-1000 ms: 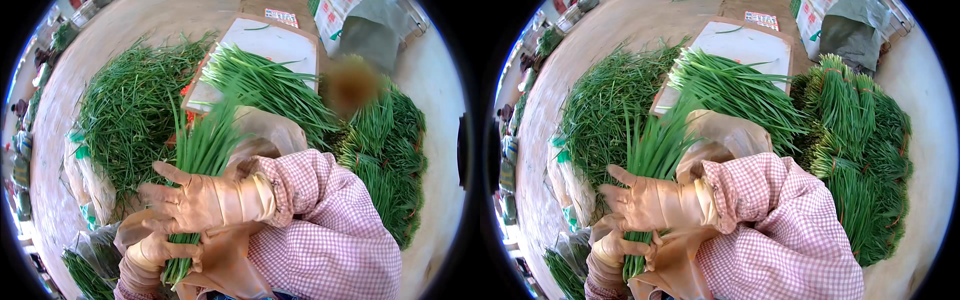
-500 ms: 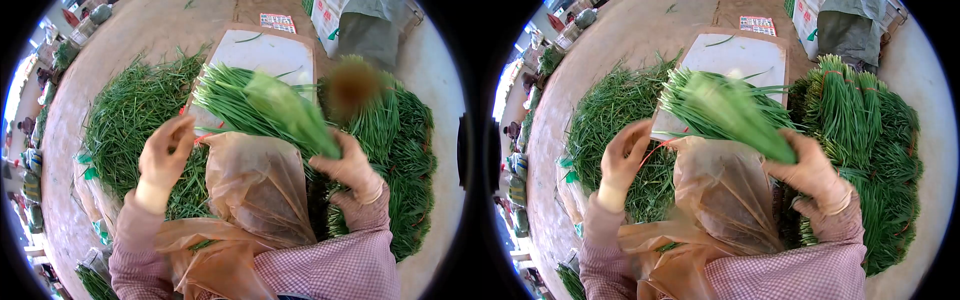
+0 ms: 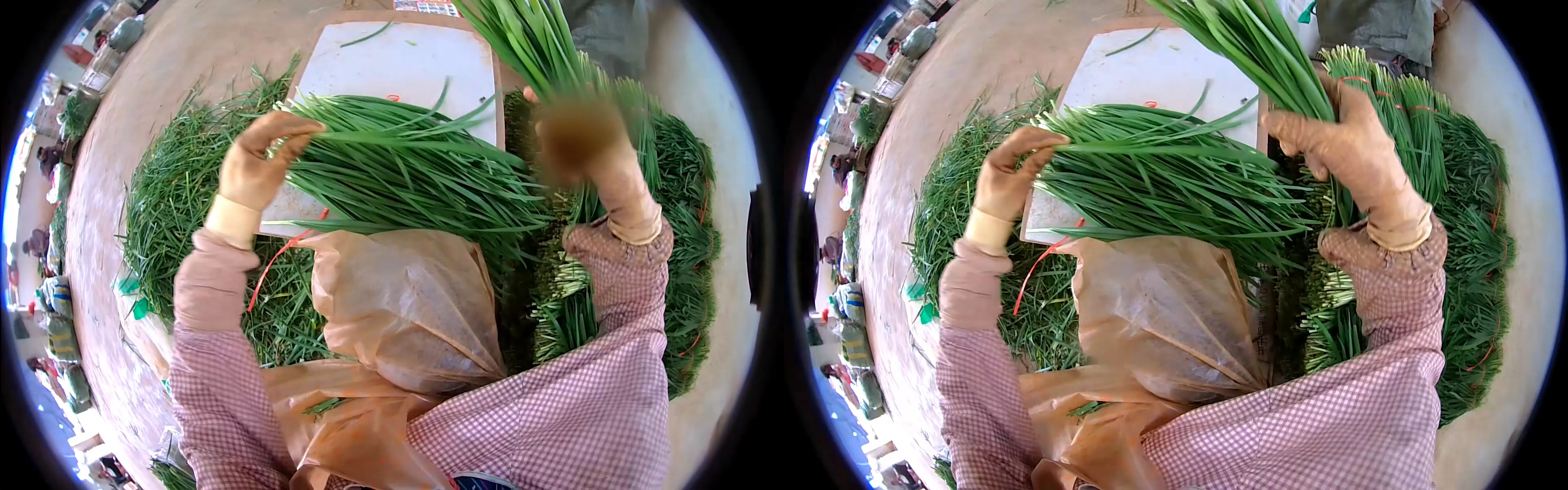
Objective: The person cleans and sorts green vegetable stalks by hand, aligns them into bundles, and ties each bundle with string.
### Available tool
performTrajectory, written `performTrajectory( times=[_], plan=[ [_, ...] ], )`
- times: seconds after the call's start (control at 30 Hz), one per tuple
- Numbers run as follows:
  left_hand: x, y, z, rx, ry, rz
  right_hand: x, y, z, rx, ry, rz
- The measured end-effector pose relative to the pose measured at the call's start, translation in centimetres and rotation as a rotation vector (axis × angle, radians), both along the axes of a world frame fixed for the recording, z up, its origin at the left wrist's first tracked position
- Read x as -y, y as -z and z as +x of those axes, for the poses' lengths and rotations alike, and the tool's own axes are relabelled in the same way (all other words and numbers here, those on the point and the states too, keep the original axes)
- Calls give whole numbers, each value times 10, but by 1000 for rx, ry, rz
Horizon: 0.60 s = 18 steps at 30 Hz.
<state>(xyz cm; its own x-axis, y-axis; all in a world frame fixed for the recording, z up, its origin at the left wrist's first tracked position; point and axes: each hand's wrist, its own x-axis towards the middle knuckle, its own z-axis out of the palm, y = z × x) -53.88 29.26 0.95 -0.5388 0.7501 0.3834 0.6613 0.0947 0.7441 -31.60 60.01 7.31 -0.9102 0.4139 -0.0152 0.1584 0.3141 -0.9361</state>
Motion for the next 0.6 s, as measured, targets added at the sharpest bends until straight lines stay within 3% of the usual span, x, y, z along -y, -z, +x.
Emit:
performTrajectory(
  times=[0.1, 0.2, 0.33, 0.37, 0.4, 0.5, 0.57, 0.6],
  plan=[
    [9, -12, -19, 21, 91, -175, -3, -5, -20, -94, -55, 160],
    [10, -4, -36, -68, 61, -238, 10, -29, -41, -67, -36, 100],
    [6, 7, -46, -164, -83, -209, 30, -7, -91, 64, -144, 226],
    [5, 11, -45, -252, -182, -260, 44, 1, -99, 68, -117, 389],
    [5, 13, -43, -243, -235, -269, 43, 26, -108, -46, -215, 374],
    [11, 21, -46, -178, -302, -283, 64, 52, -127, 156, -300, 400],
    [11, 30, -44, 16, -302, -152, 84, 71, -126, 62, -313, 732],
    [11, 32, -40, -7, -371, -107, 96, 85, -124, -108, -295, 847]
  ],
)
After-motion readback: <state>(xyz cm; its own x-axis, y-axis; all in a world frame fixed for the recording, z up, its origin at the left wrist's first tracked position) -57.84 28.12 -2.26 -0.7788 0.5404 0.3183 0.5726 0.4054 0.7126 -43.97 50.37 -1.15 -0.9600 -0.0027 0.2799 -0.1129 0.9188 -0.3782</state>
